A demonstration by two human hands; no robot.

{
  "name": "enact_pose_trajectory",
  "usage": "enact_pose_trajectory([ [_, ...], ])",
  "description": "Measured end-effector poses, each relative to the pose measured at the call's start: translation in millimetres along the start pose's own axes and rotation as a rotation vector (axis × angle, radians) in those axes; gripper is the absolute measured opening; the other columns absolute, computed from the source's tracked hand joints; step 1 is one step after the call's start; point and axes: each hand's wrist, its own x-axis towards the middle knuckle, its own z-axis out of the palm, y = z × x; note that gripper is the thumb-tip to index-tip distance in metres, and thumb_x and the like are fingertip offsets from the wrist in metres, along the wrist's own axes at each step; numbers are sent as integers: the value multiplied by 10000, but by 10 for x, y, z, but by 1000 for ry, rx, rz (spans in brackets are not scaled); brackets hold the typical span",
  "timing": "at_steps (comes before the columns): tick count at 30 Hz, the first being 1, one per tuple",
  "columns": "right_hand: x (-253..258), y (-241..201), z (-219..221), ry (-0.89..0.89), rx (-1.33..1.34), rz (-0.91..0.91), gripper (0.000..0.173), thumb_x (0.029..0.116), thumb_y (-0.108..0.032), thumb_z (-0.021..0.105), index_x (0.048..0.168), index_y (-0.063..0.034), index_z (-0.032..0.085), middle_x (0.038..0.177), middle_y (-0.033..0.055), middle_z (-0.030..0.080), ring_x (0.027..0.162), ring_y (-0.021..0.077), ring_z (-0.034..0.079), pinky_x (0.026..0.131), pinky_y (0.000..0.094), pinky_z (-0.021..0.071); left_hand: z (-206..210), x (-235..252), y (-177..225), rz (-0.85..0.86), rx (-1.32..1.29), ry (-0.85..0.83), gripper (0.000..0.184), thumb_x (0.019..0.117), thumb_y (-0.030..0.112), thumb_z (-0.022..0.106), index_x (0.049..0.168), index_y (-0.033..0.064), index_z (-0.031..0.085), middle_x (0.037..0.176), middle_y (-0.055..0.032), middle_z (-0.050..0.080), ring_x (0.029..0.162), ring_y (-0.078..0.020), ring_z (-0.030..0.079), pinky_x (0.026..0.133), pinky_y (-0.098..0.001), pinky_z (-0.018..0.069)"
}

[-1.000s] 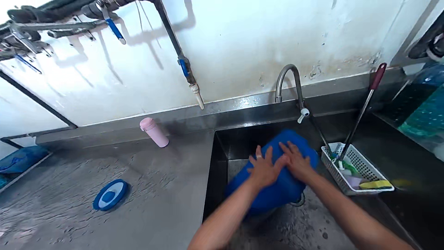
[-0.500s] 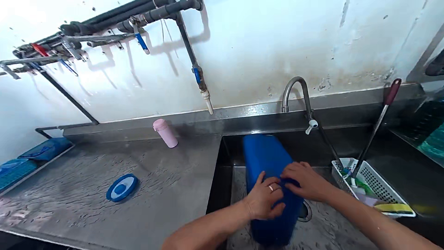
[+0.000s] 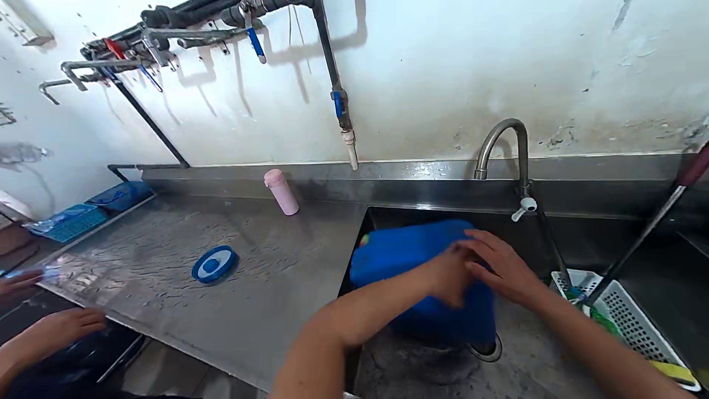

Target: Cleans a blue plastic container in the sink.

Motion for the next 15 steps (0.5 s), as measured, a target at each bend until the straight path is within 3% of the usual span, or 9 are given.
enact_pose_trajectory([
  [1, -51, 73, -25, -93, -14, -24, 476, 1027, -362, 489, 1274, -14, 698, 1401, 255, 601, 1348, 481, 518, 1093, 694, 361, 57, -231, 73, 146, 1, 31, 718, 576, 4, 901, 1267, 41, 712, 1402, -196, 621, 1427, -427, 445, 1209, -619, 266],
  [2, -118, 128, 0, -113, -26, -87, 371, 997, -289, 583, 1187, -11, 739, 1268, 257, 669, 1232, 508, 585, 984, 723, 427, 93, -472, 89, 251, 6, 59, 653, 593, -74, 852, 1221, 64, 740, 1403, -146, 639, 1430, -412, 460, 1199, -611, 293],
  [3, -168, 138, 34, -88, -43, -181, 286, 931, -230, 677, 1071, 6, 760, 1098, 256, 709, 1069, 520, 649, 844, 720, 492, 113, -685, 51, 315, 23, 106, 549, 655, -120, 797, 1164, 81, 759, 1403, -107, 649, 1432, -402, 466, 1187, -611, 312],
  [5, -118, 87, 114, -21, -98, -398, 330, 869, -343, 704, 896, -16, 731, 929, 190, 714, 896, 431, 706, 723, 621, 542, 182, -988, -108, 344, 79, 300, 318, 799, -80, 660, 1038, 116, 733, 1372, -70, 671, 1417, -377, 491, 1163, -600, 349],
  [7, 169, -37, 235, -12, -114, -547, 426, 955, -461, 572, 956, -59, 713, 1158, 168, 712, 1094, 401, 683, 883, 624, 523, 225, -1190, -234, 187, 110, 478, 205, 831, 22, 602, 999, 100, 689, 1369, -89, 669, 1409, -396, 491, 1140, -608, 366],
  [9, 682, -135, 330, -122, -105, -540, 376, 1013, -304, 491, 1134, -29, 718, 1347, 190, 658, 1295, 433, 587, 1059, 692, 391, 186, -1372, -396, -153, 92, 536, 417, 727, 35, 701, 1142, -10, 716, 1395, -189, 637, 1404, -500, 459, 1102, -686, 370],
  [11, 1227, -200, 348, -282, -120, -193, 386, 1047, -114, 384, 1252, 42, 672, 1310, 263, 648, 1305, 459, 553, 1125, 676, 312, 120, -1662, -594, -663, 14, 356, 653, 816, 165, 772, 1423, 15, 582, 1594, -232, 411, 1517, -522, 232, 1151, -735, 232],
  [13, 1685, -124, 456, -303, -171, 310, 465, 1116, -205, 269, 1396, -10, 584, 1381, 288, 595, 1363, 469, 499, 1124, 684, 304, 173, -2030, -806, -1091, -87, 152, 823, 919, 416, 718, 1590, 88, 371, 1701, -225, 147, 1557, -516, 25, 1166, -771, 83],
  [15, 1953, -84, 667, -315, -205, 586, 561, 1128, -388, 244, 1442, -52, 565, 1486, 247, 532, 1465, 436, 389, 1150, 707, 229, 343, -2384, -941, -1333, -162, 65, 923, 940, 617, 613, 1635, 124, 259, 1718, -211, 36, 1562, -499, -40, 1170, -774, 22],
])
